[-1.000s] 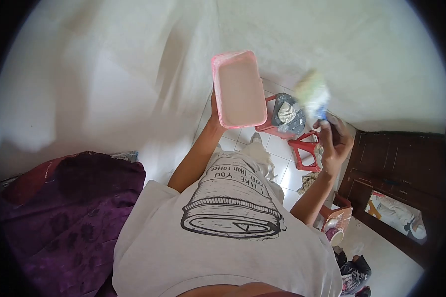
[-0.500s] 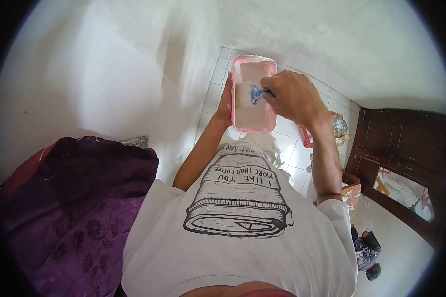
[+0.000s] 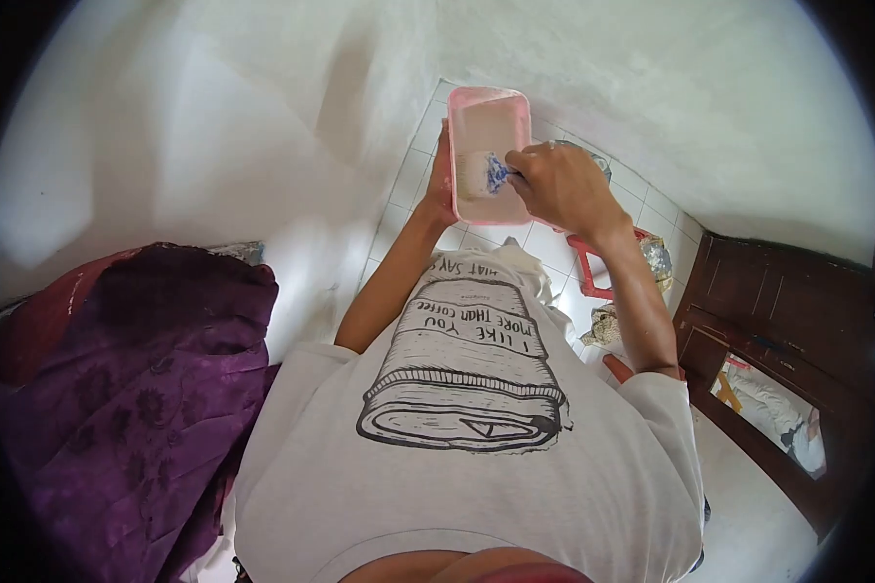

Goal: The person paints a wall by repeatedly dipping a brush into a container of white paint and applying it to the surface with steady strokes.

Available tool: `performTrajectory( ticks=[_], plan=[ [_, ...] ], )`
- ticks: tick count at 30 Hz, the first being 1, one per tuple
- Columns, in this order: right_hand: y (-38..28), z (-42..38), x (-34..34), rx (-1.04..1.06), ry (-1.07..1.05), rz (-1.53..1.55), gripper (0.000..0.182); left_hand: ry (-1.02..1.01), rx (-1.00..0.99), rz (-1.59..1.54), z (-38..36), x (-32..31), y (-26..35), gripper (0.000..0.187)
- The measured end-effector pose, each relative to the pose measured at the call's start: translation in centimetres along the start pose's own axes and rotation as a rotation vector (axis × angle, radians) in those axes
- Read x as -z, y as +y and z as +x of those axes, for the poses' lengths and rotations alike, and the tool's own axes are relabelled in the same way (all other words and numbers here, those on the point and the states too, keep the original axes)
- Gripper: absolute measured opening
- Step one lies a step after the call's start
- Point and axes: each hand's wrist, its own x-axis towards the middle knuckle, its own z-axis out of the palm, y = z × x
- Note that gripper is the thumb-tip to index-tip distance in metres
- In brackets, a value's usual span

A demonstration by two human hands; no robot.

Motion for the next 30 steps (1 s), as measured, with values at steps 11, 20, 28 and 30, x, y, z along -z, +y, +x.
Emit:
performTrajectory(
  ticks=[11,20,28,30],
  plan=[
    [9.6,-6.7,2.9,-0.103,0.078,0.111,0.013,0.034,0.027,0.104,7.8,-4.8,-6.5,0.075],
    [14.0,-13.3,3.5,-0.162,0.030,0.145,0.017,0.078,0.099,-0.051,10.3,-4.9,-14.4,0.088],
    [12.0,-13.3,1.9,-0.241,-0.020,0.163,0.018,0.002,0.101,0.087,8.7,-6.6,-13.2,0.077],
    [11.7,-12.9,1.1,-0.223,0.102,0.199,0.017,0.035,0.057,0.147,8.4,-6.5,-12.7,0.077]
  ],
)
